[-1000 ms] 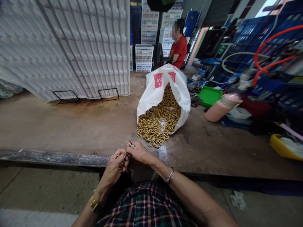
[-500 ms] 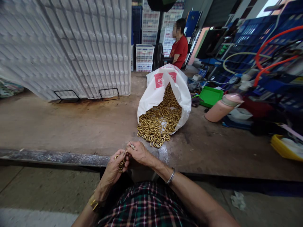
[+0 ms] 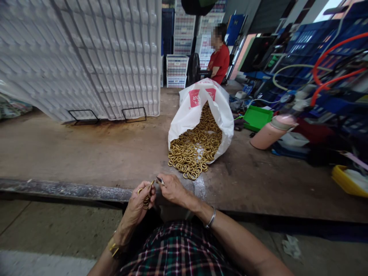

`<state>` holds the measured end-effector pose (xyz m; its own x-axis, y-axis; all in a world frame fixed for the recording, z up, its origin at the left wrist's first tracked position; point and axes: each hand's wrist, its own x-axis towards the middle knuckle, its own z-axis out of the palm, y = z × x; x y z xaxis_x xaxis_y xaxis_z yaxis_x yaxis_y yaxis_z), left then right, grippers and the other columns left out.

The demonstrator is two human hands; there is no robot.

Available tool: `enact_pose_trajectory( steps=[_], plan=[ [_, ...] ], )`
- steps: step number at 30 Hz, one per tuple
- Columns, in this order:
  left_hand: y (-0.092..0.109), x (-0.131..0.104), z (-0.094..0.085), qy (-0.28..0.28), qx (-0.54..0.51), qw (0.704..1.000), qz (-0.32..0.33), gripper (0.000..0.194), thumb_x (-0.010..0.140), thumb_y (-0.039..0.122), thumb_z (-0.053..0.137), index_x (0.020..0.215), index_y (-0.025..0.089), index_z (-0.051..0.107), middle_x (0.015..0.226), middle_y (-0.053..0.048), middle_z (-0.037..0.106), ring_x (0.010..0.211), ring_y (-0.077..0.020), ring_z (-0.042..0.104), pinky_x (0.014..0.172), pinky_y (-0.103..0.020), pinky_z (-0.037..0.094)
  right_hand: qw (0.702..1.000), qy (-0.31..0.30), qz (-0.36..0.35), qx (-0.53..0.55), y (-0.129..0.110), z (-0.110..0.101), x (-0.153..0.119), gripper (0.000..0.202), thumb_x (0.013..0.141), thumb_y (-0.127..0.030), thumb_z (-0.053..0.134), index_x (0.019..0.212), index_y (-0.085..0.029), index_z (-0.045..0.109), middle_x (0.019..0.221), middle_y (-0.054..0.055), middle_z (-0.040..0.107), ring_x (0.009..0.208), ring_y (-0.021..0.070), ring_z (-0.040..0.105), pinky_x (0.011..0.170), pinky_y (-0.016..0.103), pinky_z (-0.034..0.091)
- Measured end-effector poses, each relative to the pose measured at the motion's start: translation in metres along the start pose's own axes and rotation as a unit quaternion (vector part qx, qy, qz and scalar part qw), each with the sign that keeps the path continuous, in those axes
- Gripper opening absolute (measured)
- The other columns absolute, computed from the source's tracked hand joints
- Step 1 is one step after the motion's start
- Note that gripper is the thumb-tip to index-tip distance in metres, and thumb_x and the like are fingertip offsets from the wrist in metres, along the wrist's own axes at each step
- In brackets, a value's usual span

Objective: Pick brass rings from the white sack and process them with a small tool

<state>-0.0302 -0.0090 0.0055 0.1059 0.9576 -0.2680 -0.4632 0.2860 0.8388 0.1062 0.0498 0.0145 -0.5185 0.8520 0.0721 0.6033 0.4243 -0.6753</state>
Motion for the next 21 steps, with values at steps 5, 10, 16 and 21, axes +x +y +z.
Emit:
enact_pose_trajectory(
  steps=[5, 10, 16, 21],
  plan=[
    [-0.001, 0.000, -0.001, 0.009, 0.029, 0.999, 0.013, 0.025, 0.078, 0.040, 0.056, 0.075, 0.017, 0.048, 0.061, 0.005, 0.049, 0.047, -0.0042, 0.042, 0.039, -0.014, 0.030, 0.992, -0.064, -0.016, -0.112, -0.006, -0.001, -0.004, 0.016, 0.076, -0.010, 0.045, 0.082, -0.016, 0.059, 0.072, 0.004, 0.064, 0.063, 0.0135, 0.053, 0.057, 0.023, 0.031],
    [-0.001, -0.001, 0.000, 0.003, 0.056, 0.998, 0.019, 0.027, 0.079, 0.043, 0.054, 0.074, 0.017, 0.048, 0.057, 0.005, 0.048, 0.045, -0.0050, 0.041, 0.040, -0.015, 0.030, 0.982, -0.084, -0.006, -0.167, -0.007, 0.000, -0.003, 0.019, 0.075, -0.012, 0.045, 0.087, -0.014, 0.061, 0.077, 0.007, 0.066, 0.064, 0.0148, 0.054, 0.055, 0.025, 0.029],
    [-0.002, -0.003, 0.001, 0.009, 0.077, 0.997, 0.029, 0.030, 0.079, 0.046, 0.052, 0.073, 0.018, 0.047, 0.057, 0.005, 0.047, 0.045, -0.0056, 0.041, 0.041, -0.016, 0.030, 0.978, -0.095, 0.003, -0.187, -0.005, 0.004, -0.005, 0.023, 0.077, -0.013, 0.043, 0.091, -0.014, 0.060, 0.080, 0.008, 0.066, 0.067, 0.0152, 0.057, 0.057, 0.024, 0.032],
    [-0.004, -0.005, -0.001, 0.016, 0.112, 0.993, 0.041, 0.030, 0.080, 0.046, 0.051, 0.071, 0.017, 0.047, 0.057, 0.005, 0.047, 0.046, -0.0055, 0.041, 0.042, -0.016, 0.031, 0.973, -0.110, 0.041, -0.199, -0.012, 0.002, -0.002, 0.024, 0.079, -0.016, 0.042, 0.095, -0.015, 0.060, 0.082, 0.010, 0.066, 0.069, 0.0180, 0.059, 0.058, 0.026, 0.035]
  ],
)
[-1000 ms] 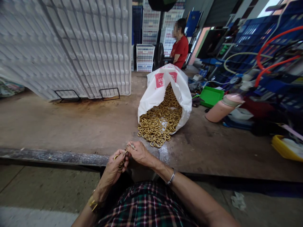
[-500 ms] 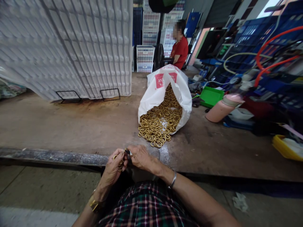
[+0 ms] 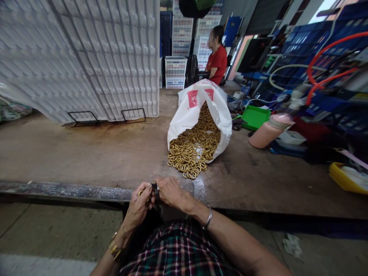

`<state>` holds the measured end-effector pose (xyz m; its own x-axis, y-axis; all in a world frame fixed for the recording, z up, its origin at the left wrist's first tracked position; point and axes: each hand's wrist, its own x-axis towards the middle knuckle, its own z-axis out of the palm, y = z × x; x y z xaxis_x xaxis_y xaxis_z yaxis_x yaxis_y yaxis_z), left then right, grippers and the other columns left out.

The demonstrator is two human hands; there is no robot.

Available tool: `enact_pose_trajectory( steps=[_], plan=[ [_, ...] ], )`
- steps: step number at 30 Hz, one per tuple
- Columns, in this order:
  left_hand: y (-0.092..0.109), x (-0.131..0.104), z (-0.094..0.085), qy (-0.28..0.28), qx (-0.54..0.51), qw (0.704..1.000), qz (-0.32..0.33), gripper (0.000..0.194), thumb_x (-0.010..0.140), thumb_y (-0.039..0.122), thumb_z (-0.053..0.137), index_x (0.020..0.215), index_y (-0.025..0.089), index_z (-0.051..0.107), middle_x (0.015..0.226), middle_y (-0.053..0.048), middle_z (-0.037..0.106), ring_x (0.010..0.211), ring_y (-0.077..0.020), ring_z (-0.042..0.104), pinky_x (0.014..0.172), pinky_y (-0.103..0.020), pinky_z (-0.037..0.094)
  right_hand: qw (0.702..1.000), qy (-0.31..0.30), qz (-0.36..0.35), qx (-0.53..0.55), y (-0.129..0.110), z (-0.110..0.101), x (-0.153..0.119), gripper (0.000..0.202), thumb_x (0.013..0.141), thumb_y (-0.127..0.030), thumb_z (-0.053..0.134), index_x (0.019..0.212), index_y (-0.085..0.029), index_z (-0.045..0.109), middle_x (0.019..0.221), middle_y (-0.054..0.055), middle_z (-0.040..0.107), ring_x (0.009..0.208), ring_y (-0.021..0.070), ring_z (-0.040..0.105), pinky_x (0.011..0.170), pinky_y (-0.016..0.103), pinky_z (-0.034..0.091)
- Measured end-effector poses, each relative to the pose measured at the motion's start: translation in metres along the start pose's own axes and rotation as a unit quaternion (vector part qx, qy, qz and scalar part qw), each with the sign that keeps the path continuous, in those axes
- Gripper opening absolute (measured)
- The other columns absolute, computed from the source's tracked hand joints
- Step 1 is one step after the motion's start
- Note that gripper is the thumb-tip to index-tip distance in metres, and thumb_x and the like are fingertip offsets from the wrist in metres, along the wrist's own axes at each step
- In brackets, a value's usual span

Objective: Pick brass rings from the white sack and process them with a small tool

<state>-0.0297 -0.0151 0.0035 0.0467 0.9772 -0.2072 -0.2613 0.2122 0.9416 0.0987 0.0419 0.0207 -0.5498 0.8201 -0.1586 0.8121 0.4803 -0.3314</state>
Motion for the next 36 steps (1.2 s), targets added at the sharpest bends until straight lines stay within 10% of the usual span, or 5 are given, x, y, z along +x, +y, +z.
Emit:
enact_pose_trajectory(
  steps=[26, 32, 36],
  plan=[
    [0.006, -0.012, -0.002, -0.025, 0.008, 1.000, 0.001, 0.030, 0.079, 0.046, 0.052, 0.071, 0.017, 0.049, 0.058, 0.003, 0.048, 0.047, -0.0065, 0.041, 0.041, -0.016, 0.031, 0.998, -0.024, -0.050, 0.007, 0.002, -0.005, -0.005, 0.023, 0.078, -0.013, 0.042, 0.091, -0.015, 0.062, 0.079, 0.009, 0.067, 0.068, 0.0153, 0.059, 0.056, 0.023, 0.033],
    [0.019, -0.035, 0.012, -0.157, 0.029, 0.983, -0.088, 0.033, 0.076, 0.048, 0.056, 0.069, 0.016, 0.052, 0.056, 0.001, 0.051, 0.045, -0.0064, 0.043, 0.041, -0.017, 0.030, 0.998, -0.020, 0.007, -0.057, 0.019, 0.001, -0.001, 0.027, 0.076, -0.010, 0.040, 0.093, -0.012, 0.061, 0.077, 0.011, 0.067, 0.069, 0.0188, 0.060, 0.057, 0.026, 0.035],
    [-0.009, -0.033, 0.004, -0.134, 0.007, 0.977, -0.165, 0.033, 0.075, 0.048, 0.055, 0.072, 0.015, 0.055, 0.048, 0.003, 0.048, 0.037, -0.0046, 0.035, 0.037, -0.016, 0.022, 0.998, 0.056, 0.013, -0.039, 0.039, 0.009, -0.012, 0.024, 0.075, -0.012, 0.043, 0.093, -0.015, 0.058, 0.082, 0.007, 0.066, 0.071, 0.0172, 0.059, 0.062, 0.025, 0.036]
  ],
)
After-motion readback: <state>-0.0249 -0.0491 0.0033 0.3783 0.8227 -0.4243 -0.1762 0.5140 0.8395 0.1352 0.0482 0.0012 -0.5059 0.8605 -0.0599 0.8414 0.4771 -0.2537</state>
